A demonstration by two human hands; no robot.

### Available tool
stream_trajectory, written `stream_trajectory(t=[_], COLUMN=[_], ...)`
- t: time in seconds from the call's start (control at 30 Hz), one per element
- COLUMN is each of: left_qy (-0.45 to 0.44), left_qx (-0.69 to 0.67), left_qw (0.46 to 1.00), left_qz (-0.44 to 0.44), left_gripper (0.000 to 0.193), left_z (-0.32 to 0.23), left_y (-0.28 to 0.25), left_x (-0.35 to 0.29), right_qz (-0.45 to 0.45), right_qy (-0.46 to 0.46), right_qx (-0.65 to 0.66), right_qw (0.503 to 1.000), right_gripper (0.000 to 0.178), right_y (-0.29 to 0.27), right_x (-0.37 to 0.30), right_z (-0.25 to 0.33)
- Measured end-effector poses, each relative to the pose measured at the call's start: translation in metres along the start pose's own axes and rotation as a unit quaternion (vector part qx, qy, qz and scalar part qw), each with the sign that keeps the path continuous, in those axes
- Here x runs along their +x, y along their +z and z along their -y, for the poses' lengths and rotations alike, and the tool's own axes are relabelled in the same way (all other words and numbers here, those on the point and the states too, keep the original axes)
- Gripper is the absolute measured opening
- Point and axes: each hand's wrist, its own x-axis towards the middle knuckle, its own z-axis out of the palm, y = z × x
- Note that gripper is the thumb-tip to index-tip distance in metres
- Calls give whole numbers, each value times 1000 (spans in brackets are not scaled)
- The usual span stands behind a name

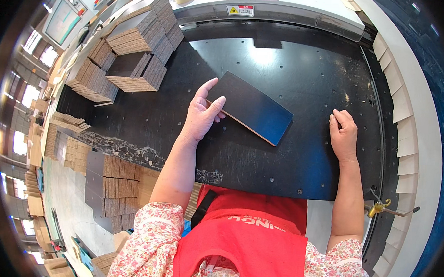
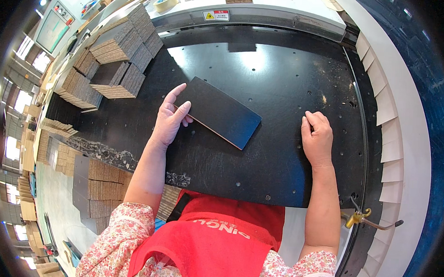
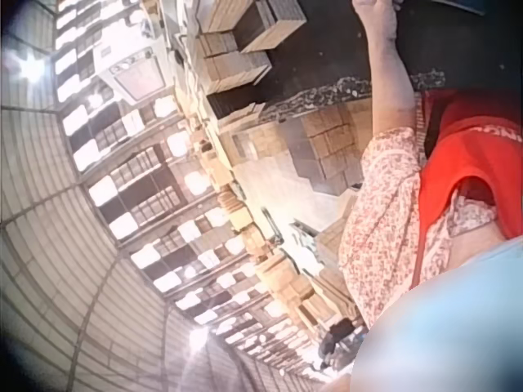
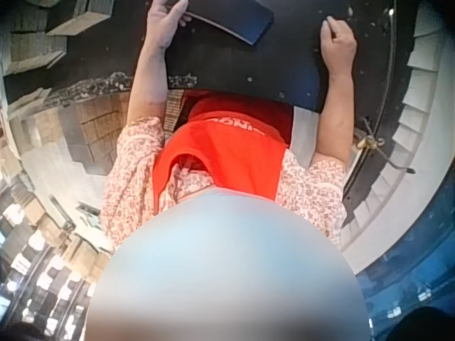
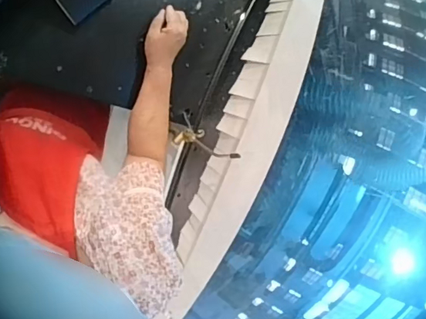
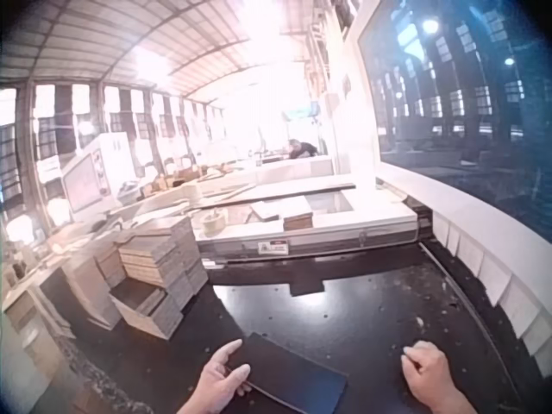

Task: The person feeds rectangular dark wood panels into an edge-banding machine, wipes the edges with a cloth, uses a handheld air nozzle to clean the machine bed, and stacks the panels into a blue crate.

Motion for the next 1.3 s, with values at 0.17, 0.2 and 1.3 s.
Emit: stream_trajectory(t=[0.17,0.2,1.3], left_qy=[11,11,-34], left_qx=[7,6,46], left_qw=[1000,1000,994], left_qz=[0,0,89], left_gripper=[62,62,42], left_z=[0,0,-65], left_y=[1,1,58], left_x=[-1,0,47], right_qz=[1,1,-16], right_qy=[-4,-5,-21], right_qx=[-3,-4,-28], right_qw=[1000,1000,999], right_gripper=[13,13,23], right_y=[-1,-1,1], right_x=[0,0,-3], right_z=[1,1,10])
